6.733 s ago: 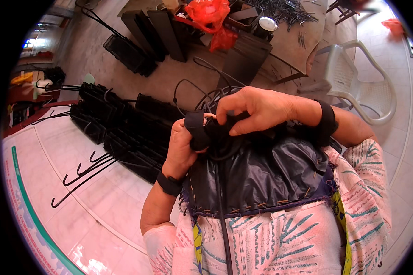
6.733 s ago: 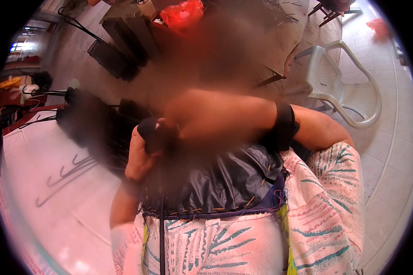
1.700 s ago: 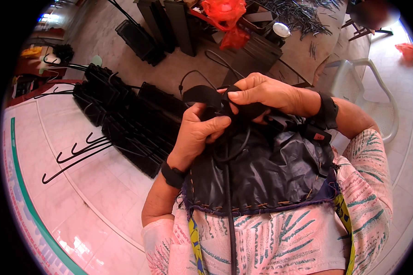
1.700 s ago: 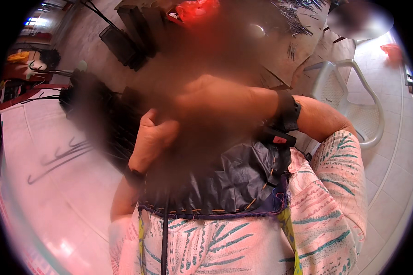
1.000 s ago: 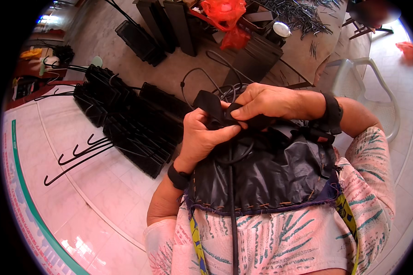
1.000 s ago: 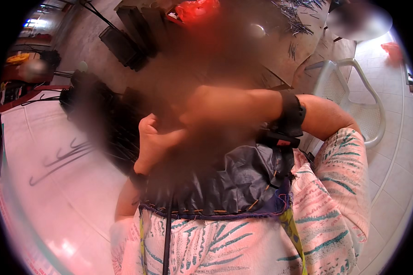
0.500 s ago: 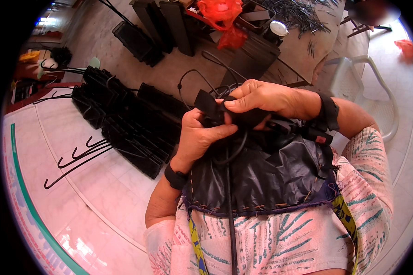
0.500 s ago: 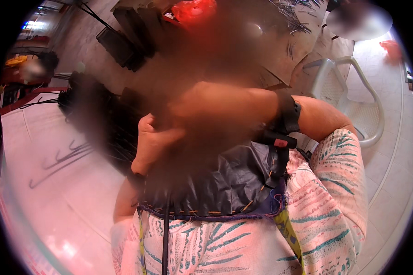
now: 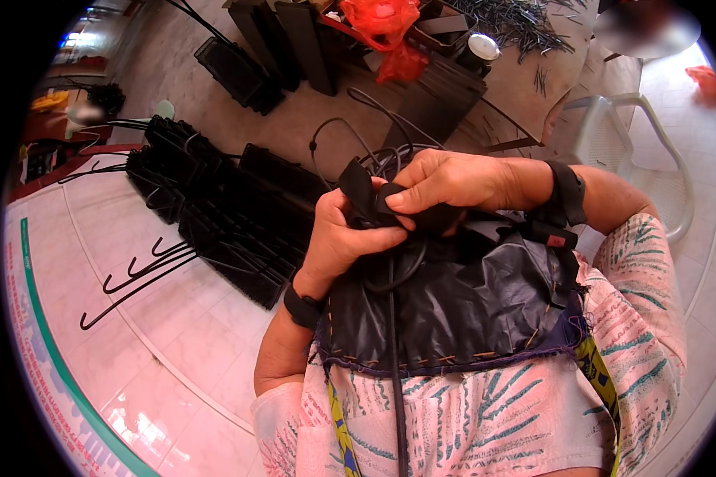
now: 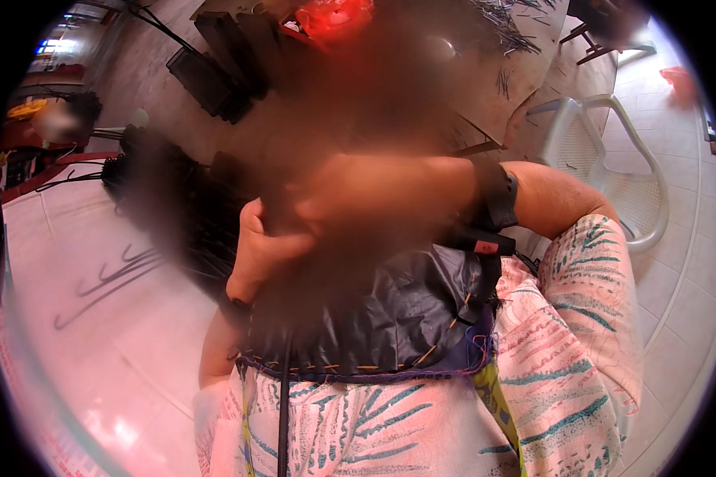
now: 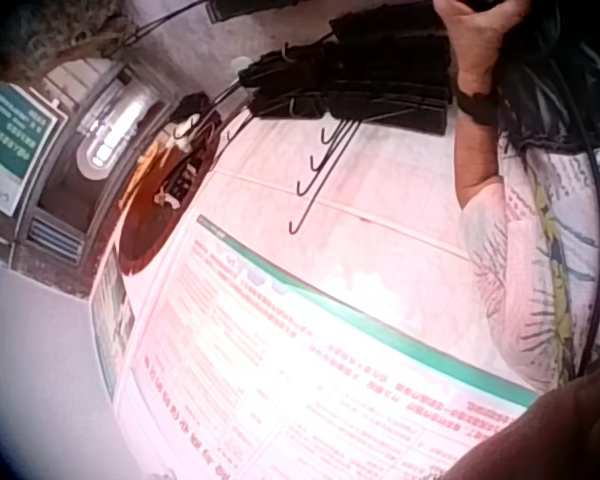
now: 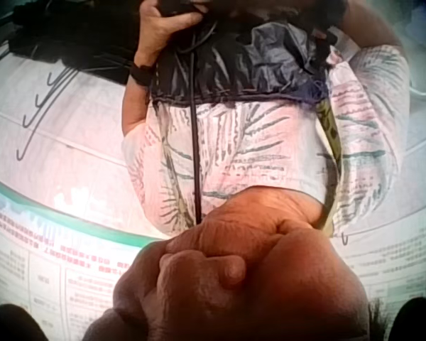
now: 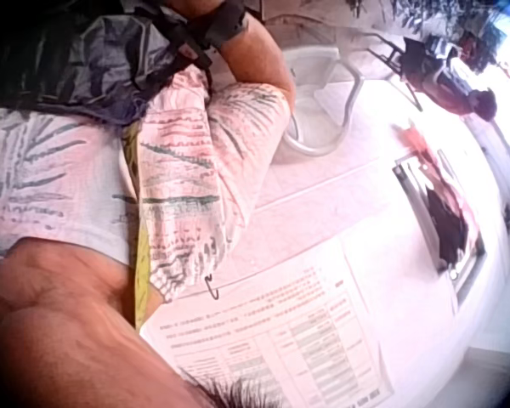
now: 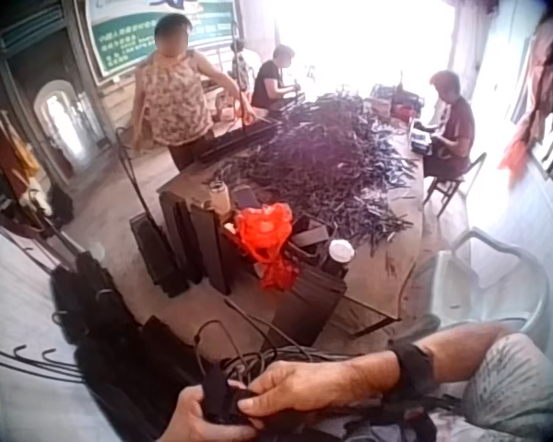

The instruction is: The person inserts black wires into a plastic component by hand and then fastens the straps on a black bag.

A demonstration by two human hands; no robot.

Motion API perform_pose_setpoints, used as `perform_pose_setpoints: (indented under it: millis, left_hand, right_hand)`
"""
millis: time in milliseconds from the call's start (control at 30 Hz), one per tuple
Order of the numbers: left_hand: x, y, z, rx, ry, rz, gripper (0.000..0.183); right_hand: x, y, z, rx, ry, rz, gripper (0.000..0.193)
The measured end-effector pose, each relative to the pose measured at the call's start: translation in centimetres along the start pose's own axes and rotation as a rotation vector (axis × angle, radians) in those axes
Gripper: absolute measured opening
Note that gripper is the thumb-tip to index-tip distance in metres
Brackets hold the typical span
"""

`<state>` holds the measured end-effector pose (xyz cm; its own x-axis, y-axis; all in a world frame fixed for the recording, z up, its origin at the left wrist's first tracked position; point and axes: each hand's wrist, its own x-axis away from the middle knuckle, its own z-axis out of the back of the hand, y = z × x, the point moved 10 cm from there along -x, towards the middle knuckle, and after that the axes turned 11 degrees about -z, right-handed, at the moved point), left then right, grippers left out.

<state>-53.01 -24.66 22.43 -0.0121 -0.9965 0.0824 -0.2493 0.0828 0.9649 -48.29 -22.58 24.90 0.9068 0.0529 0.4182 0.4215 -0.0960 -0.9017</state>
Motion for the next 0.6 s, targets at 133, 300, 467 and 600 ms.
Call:
perform_pose_setpoints:
  millis: [133,300,467,600]
  left_hand:
    - [0.1,0.7,-0.1,-0.154,0.001,-0.082,0.035]
    - [0.1,1.3,-0.6,-0.199,0.015,-0.113,0.029]
    - [0.1,1.5,-1.1,-0.159,0.013,-0.12,0.028]
    - [0.2,1.4,-1.2,-0.101,0.011,-0.071,0.029]
  right_hand:
    - [0.1,-0.2,-0.1,-0.017,0.026,0.003,0.023]
    - [0.6,-0.3,-0.1,-0.034,0.06,-0.006,0.024]
    - [1.4,-0.8,0.2,-0.021,0.128,-0.024,0.026]
    - [2.2,-2.3,0.5,0.187,0.183,-0.146,0.026]
